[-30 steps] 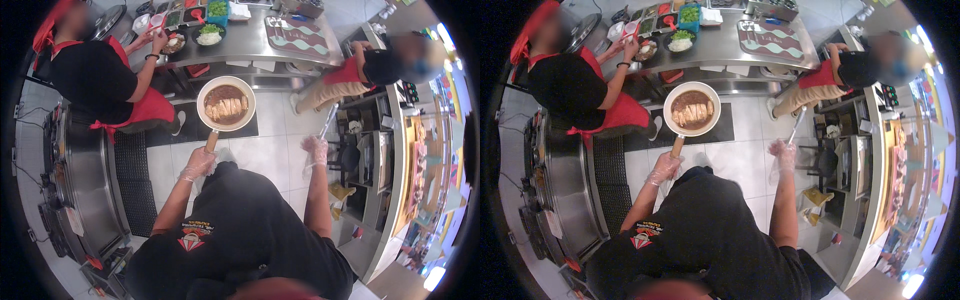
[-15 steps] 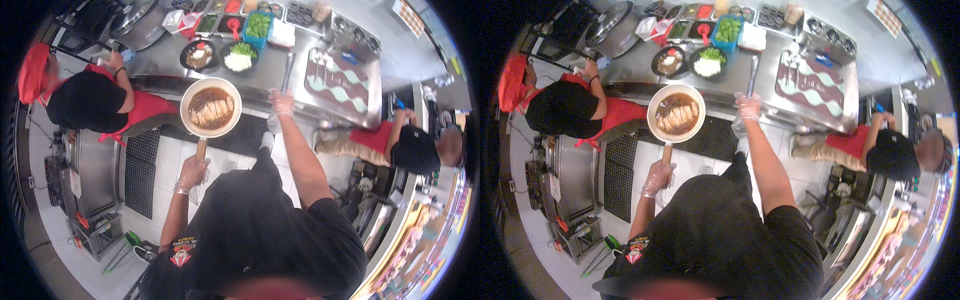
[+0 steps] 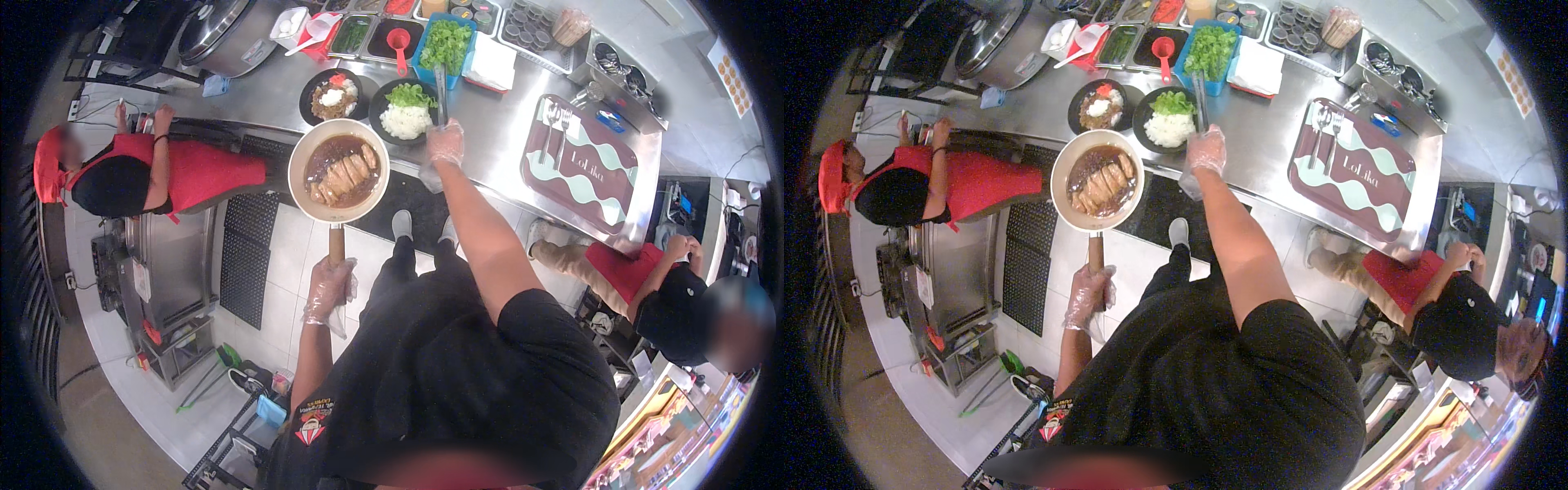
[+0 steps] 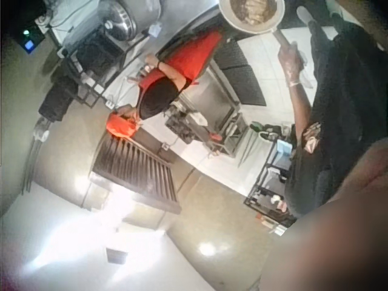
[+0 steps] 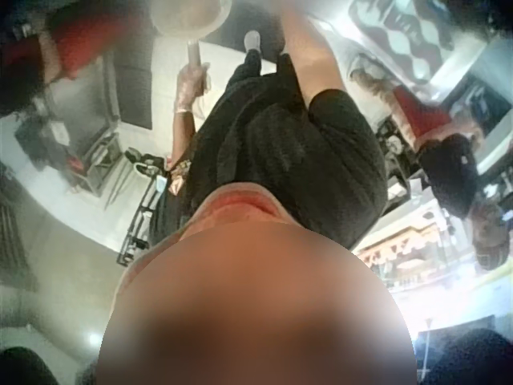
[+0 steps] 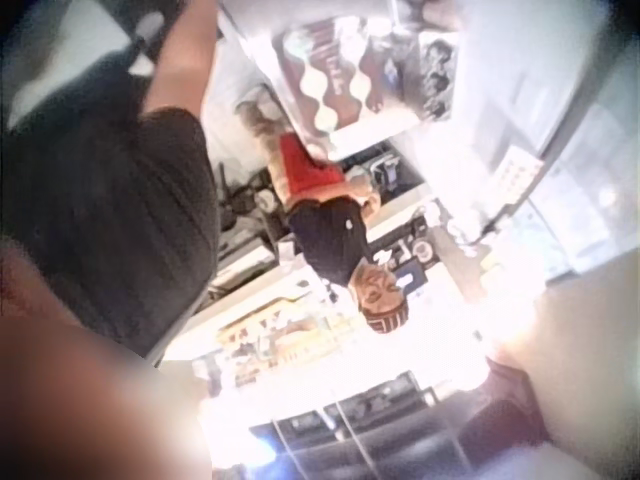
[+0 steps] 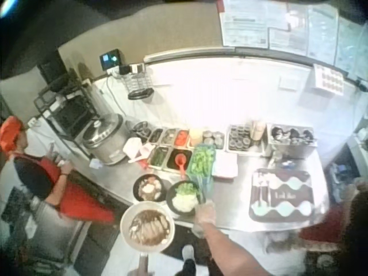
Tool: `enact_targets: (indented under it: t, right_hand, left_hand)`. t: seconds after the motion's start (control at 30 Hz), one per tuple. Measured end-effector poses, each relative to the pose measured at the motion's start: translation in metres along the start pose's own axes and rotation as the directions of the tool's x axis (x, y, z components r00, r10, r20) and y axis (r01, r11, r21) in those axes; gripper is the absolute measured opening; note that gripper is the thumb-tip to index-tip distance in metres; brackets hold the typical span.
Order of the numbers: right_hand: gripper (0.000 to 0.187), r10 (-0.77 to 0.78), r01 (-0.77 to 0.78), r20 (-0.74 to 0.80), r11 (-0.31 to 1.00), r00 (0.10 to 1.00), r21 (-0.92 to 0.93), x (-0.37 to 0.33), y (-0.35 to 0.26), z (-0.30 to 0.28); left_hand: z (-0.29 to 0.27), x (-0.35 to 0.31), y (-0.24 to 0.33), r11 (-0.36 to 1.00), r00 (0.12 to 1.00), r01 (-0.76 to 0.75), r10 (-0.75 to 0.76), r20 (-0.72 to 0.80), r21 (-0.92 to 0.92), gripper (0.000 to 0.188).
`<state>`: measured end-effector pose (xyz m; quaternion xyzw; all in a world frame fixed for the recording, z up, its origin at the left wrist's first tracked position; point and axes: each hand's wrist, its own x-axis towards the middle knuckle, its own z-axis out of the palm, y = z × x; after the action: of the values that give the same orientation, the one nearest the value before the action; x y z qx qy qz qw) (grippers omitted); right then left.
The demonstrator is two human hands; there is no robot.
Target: The person assembles a rice bowl by placing cooked chicken pieces on rice, adding a folded egg sheet, and topping with lettuce and other garnishes. They use a small pan and tongs to transfer the chicken, then arrange the toppings by hand.
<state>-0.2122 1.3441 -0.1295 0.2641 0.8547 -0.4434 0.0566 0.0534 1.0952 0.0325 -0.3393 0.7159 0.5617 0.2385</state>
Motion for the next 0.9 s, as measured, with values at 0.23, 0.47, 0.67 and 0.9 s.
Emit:
enact_targets:
  t: [0.23, 0.47, 0.67, 0.9]
  right_hand:
    - [0.041, -0.16, 0.139, -0.116, 0.975, 0.98, -0.172, 0.014, 0.003, -0.059]
    - [0.044, -0.31, 0.303, -0.006, 0.931, 0.951, -0.203, -0.084, -0.065, -0.159]
    - [0.041, -0.357, 0.353, 0.082, 0.813, 0.931, -0.463, -0.157, -0.106, -0.166]
    - [0.035, -0.292, 0.231, 0.022, 0.706, 0.956, -0.669, -0.161, -0.124, -0.132]
  left_hand:
    - [-0.007, 0.053, 0.029, 0.999, 0.983, -0.041, 0.036, 0.179, 0.021, 0.026]
    - [-0.004, 0.111, 0.05, 0.993, 0.937, -0.116, 0.11, 0.332, -0.003, 0.025]
    - [0.002, 0.14, 0.075, 0.98, 0.891, -0.194, 0.19, 0.412, -0.032, 0.025]
    - [-0.004, 0.147, 0.087, 0.965, 0.873, -0.261, 0.219, 0.435, 0.037, 0.026]
